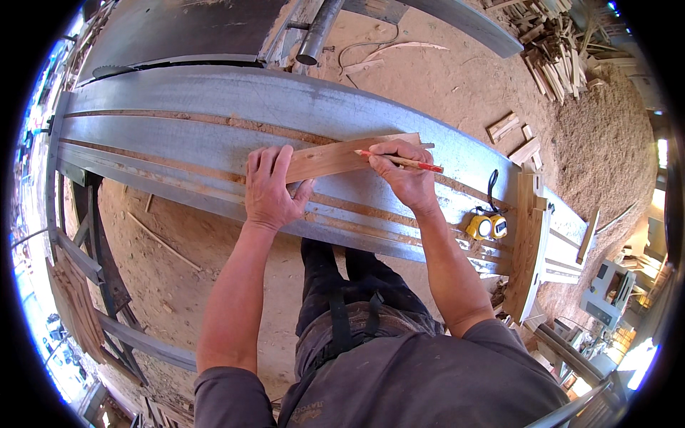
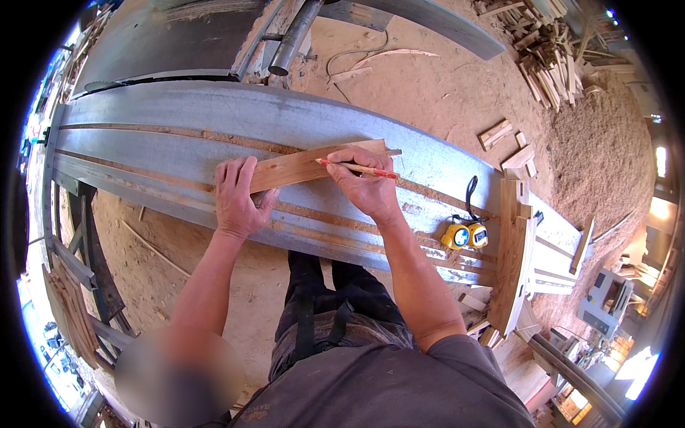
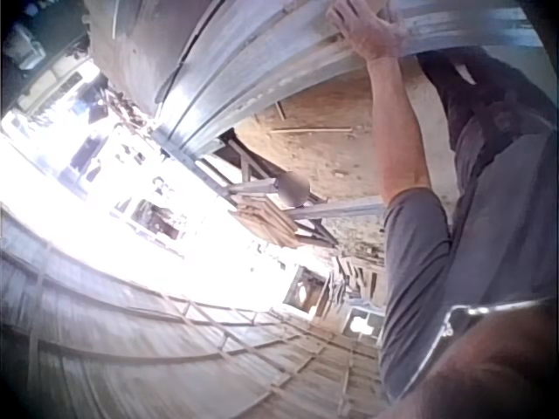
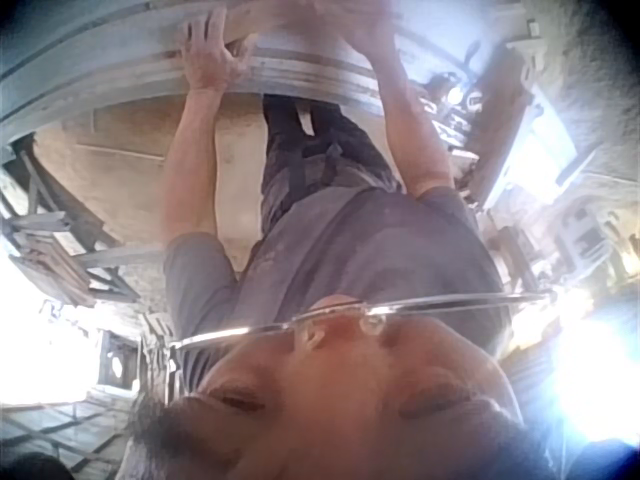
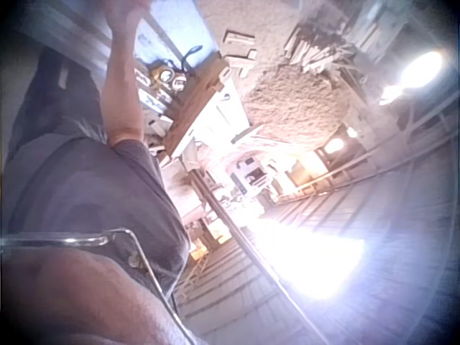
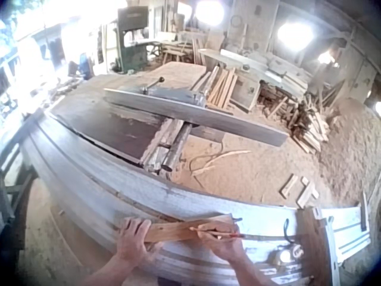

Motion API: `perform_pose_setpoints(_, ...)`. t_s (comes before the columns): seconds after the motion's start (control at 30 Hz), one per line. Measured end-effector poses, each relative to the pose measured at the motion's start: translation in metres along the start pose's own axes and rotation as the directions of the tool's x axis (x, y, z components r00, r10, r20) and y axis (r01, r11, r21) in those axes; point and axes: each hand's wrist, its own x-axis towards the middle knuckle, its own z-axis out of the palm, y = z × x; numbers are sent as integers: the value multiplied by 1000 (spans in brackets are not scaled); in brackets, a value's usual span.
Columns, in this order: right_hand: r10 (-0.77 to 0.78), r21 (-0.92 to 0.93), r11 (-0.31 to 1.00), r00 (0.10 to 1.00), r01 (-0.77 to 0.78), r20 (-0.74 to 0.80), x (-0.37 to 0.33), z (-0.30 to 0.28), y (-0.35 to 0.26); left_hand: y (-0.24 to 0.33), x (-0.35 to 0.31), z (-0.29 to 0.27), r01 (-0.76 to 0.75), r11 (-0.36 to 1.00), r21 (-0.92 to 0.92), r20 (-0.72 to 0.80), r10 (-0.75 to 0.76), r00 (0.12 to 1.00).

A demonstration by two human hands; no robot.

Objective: The person marks a wood piece using a square and pencil, measures dimensions of wood and machinery with a tape measure, and adjusts settings on a table saw.

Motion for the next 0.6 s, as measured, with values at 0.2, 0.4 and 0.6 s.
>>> perform_pose_setpoints(0.2,-71,16,997,997,70,34,0,-3,4,0,0,0,-11,1000,0,-16,11,1000)
perform_pose_setpoints(0.4,17,100,995,995,-26,96,0,-11,7,0,-1,0,-3,1000,10,-10,3,1000)
perform_pose_setpoints(0.6,41,72,996,998,-45,46,0,-7,8,1,0,-1,0,1000,-1,-4,0,1000)
